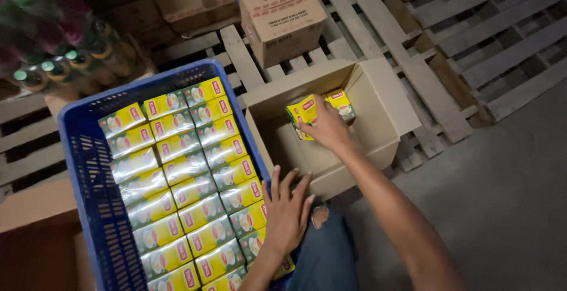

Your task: The person transfers small yellow and green boxes from a blue plastic crate into a cardboard box. They pick up the boxes one by one and place them neatly in rows inside the cardboard box.

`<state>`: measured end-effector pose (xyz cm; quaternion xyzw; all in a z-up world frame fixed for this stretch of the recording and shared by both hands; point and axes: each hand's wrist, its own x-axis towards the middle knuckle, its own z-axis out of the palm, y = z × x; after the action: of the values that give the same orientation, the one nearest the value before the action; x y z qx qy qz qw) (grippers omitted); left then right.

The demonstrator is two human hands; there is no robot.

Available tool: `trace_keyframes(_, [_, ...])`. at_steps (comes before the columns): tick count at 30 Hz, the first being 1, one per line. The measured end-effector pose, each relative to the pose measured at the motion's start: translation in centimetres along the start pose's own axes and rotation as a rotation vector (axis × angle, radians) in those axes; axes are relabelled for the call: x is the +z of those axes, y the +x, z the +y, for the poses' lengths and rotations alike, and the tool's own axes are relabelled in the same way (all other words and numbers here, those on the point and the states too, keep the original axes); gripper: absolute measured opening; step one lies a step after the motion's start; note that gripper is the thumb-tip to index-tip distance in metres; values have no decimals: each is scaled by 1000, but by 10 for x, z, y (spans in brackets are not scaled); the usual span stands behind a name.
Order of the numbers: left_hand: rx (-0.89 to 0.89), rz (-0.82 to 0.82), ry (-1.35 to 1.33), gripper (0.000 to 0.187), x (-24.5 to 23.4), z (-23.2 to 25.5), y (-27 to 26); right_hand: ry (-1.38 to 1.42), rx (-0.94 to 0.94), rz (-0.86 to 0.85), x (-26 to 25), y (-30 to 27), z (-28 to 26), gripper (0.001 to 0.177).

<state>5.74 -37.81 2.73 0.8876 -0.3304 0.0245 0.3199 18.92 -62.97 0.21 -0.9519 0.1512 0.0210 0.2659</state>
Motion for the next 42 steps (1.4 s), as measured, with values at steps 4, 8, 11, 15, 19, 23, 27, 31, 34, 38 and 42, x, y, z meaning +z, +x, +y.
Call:
trace_keyframes(4, [-9,-4,45,54,3,-4,4,-204,39,-67,51,38,19,91])
trace_keyframes(8, [-23,-18,74,56,4,-7,1,-525,135,-23,83,61,32,70])
trace_keyframes(11, [-28,-29,72,57,4,-7,0,-641,130,-29,82,66,32,77])
trace_keyframes(15, [-11,-40,66,56,5,-8,1,-662,145,-8,73,61,27,74])
trace_keyframes(19, [-20,-47,23,53,0,-5,4,-643,258,7,88,69,44,91])
trace_keyframes(23, [-45,-54,-4,50,-1,-1,3,-574,287,-232,94,76,46,57])
trace_keyframes(27, [-37,-57,-17,49,-2,-3,3,-480,319,-289,129,95,68,54])
trace_keyframes(31, [-40,-78,-3,48,3,-7,1,-445,390,-442,131,105,60,55])
trace_keyframes(34, [-45,-92,-8,54,2,-6,3,-480,363,-395,155,115,81,50])
trace_keyframes(38, [-40,-81,-40,52,1,-5,4,-491,371,-416,157,114,79,52])
trace_keyframes(42, [-60,-105,-82,53,-7,1,8,-517,171,-418,141,91,74,69])
